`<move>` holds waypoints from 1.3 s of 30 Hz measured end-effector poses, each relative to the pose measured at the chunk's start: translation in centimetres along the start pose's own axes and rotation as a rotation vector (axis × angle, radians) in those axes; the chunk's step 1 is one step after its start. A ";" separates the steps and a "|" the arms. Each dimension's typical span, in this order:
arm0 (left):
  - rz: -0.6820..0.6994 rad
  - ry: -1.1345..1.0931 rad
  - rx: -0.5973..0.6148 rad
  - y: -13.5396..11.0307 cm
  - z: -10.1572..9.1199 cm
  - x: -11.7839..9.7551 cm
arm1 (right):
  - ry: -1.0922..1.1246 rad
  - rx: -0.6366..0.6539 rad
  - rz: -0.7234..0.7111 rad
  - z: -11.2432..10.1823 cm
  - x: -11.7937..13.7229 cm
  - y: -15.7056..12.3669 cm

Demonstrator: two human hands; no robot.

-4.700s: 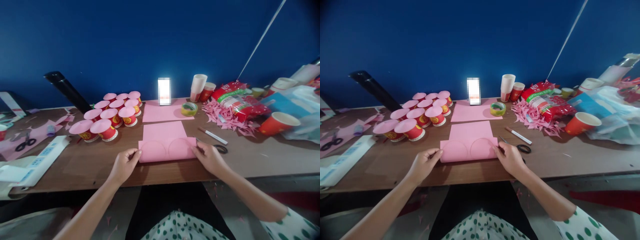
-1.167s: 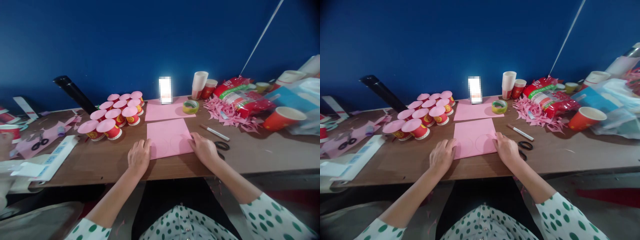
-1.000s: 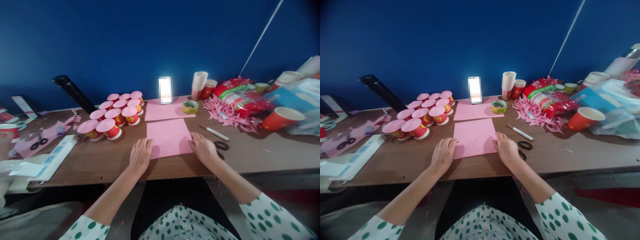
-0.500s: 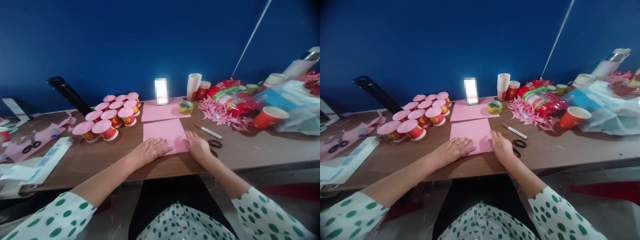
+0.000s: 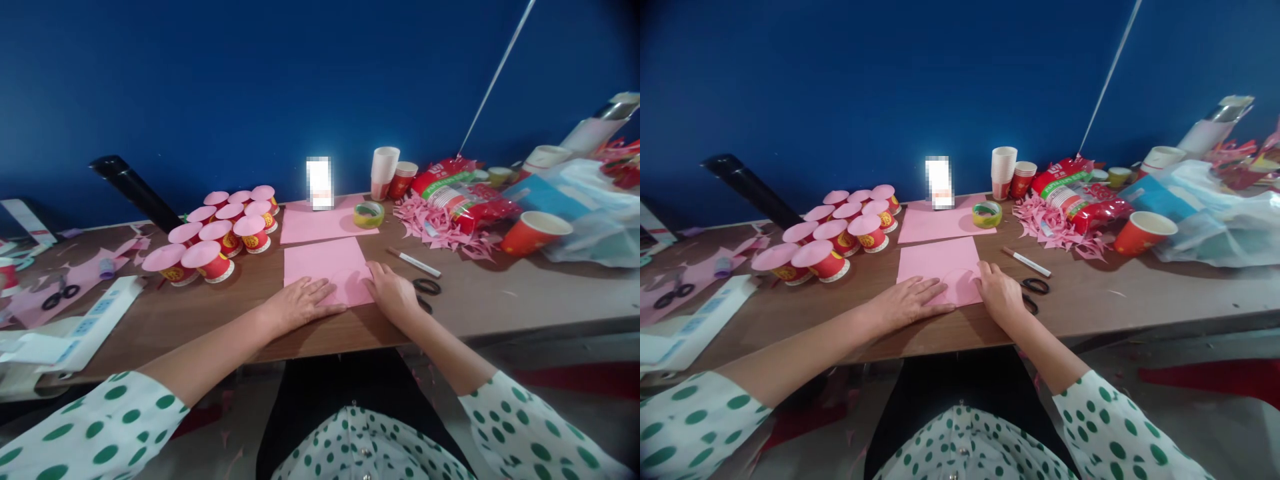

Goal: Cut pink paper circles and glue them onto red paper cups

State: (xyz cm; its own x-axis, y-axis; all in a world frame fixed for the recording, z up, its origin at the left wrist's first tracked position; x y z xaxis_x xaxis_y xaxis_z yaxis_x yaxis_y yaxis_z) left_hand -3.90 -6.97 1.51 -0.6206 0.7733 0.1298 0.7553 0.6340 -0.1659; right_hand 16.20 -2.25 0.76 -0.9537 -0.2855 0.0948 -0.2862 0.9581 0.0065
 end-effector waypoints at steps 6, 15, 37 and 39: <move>-0.002 -0.012 -0.054 -1.0 -0.1 0.3 | 0.001 0.030 0.007 -0.1 0.0 0.1; -0.069 0.037 -0.113 -4.2 0.4 -0.5 | 0.021 -0.017 -0.019 0.2 -0.1 0.1; -0.319 -0.088 -0.377 -4.4 -0.3 -6.3 | 0.026 -0.073 -0.042 0.2 -0.2 -0.1; -0.353 -0.110 -0.351 -3.6 0.4 -6.7 | 0.017 -0.078 -0.050 0.3 -0.2 0.0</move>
Point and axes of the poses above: each hand's wrist, its own y-axis towards the middle knuckle, its own z-axis out of the palm, x = y × z, the point moved 3 cm from there along y, towards the middle knuckle, and after that the axes turned 5 degrees about x, right-handed, at the moved point
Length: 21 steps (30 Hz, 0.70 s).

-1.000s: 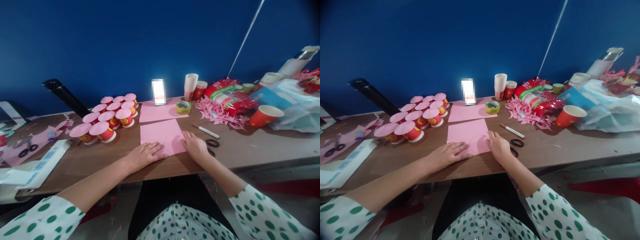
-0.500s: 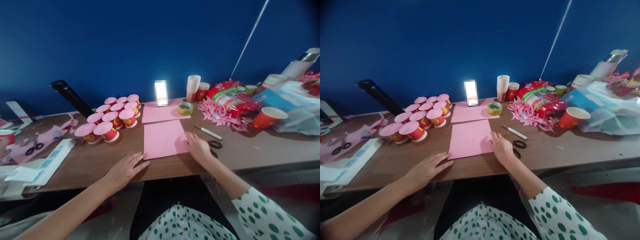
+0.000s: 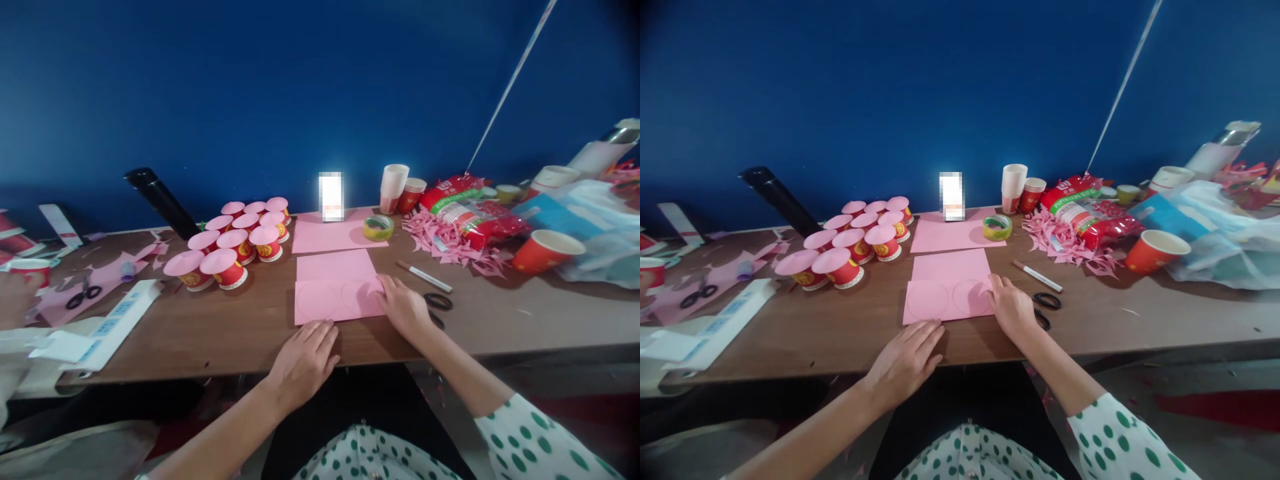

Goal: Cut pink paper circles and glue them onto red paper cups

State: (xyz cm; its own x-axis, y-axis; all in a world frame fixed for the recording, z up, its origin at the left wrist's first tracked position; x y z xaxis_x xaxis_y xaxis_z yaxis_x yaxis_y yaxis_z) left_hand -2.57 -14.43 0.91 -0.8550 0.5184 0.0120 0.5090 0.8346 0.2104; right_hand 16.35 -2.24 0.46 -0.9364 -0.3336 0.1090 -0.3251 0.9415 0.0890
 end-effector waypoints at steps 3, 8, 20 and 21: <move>-0.037 0.006 0.035 -0.5 0.9 0.2 | -0.015 -0.015 -0.002 0.2 -0.1 0.1; -0.135 0.039 0.060 -1.9 0.8 1.1 | -0.020 -0.024 0.015 0.4 -0.2 0.1; -0.224 0.014 0.070 -3.0 0.4 2.0 | 0.089 -0.098 -0.041 -0.1 -0.5 0.1; -0.225 0.008 0.073 -3.0 0.6 2.0 | 0.101 -0.127 -0.050 -0.5 -0.3 -0.3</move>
Point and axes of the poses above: each hand's wrist, its own y-axis towards the middle knuckle, its own z-axis out of the palm, x = y × z, the point moved 3 cm from there along y, towards the middle knuckle, and after that the axes turned 5 degrees about x, right-handed, at the moved point
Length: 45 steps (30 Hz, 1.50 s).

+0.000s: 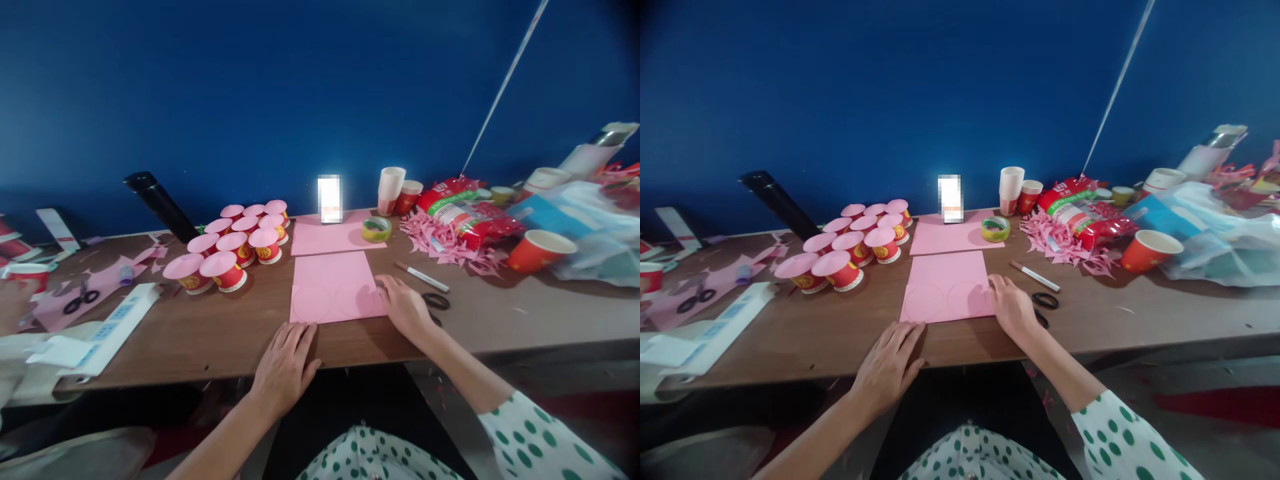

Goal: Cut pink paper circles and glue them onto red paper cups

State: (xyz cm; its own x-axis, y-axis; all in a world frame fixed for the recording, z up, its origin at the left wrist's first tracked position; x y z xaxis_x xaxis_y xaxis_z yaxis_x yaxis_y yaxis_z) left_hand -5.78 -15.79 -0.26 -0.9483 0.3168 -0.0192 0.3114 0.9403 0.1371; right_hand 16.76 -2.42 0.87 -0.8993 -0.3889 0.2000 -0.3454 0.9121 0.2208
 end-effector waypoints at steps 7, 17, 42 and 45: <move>0.004 -0.036 -0.050 -0.1 0.9 0.4 | 0.067 -0.032 -0.493 -0.1 7.9 -4.6; 0.042 0.002 -0.043 0.1 1.0 0.5 | 0.033 0.018 -0.366 1.3 8.5 -5.9; 0.100 -0.038 -0.146 0.4 -1.7 0.2 | -0.026 -0.067 -0.165 -3.8 -3.9 -7.2; 0.087 -0.059 -0.123 2.8 -2.7 0.5 | -0.036 -0.057 -0.121 -3.5 -5.5 -6.9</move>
Point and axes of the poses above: each hand's wrist, its own y-axis towards the middle knuckle, its own z-axis out of the palm, x = y × z, the point moved 3 cm from there along y, towards the middle knuckle, and after that the axes turned 5 degrees about x, right-handed, at the moved point
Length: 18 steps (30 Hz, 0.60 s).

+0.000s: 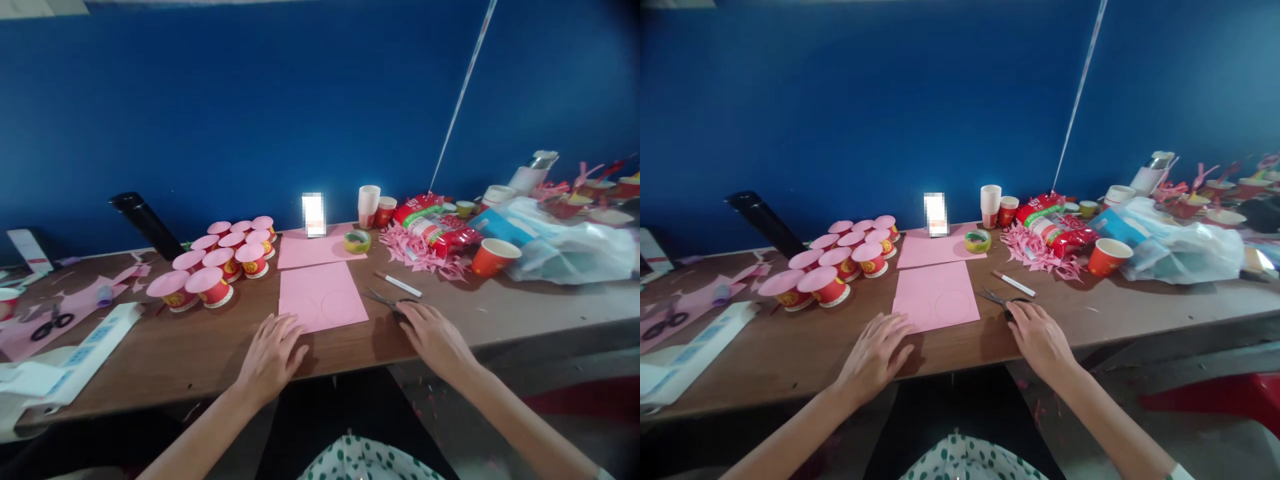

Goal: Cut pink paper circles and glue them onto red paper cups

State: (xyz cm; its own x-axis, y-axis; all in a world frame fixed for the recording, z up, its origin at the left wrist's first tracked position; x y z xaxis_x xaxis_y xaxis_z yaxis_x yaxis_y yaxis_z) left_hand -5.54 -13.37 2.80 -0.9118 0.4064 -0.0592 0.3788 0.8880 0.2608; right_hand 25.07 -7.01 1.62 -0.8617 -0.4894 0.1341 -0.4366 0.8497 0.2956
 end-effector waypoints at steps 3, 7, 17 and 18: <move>-0.051 -0.044 0.081 3.5 0.5 1.0 | 0.005 -0.001 0.008 0.7 -0.8 -0.2; -0.065 -0.093 0.251 7.8 2.1 2.2 | 0.012 -0.030 -0.005 1.3 -1.0 -0.5; -0.118 -0.137 0.411 10.3 2.0 2.9 | 0.028 -0.055 0.012 0.1 -1.9 0.2; -0.128 -0.140 0.421 10.4 2.0 2.9 | 0.030 -0.046 0.015 0.1 -2.0 0.2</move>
State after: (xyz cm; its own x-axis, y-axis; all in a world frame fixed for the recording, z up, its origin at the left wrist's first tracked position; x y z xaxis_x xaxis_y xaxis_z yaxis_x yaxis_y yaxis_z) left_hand -3.94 -2.49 3.43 -0.9362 0.2870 -0.2027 0.3223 0.9313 -0.1700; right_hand 26.64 -5.84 1.30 -0.8596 -0.4830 0.1665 -0.4109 0.8473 0.3364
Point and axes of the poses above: each hand's wrist, its own y-axis towards the middle knuckle, its own z-axis out of the palm, x = y × z, the point moved 3 cm from there along y, towards the middle knuckle, and after that the axes turned 5 degrees about x, right-handed, at the moved point
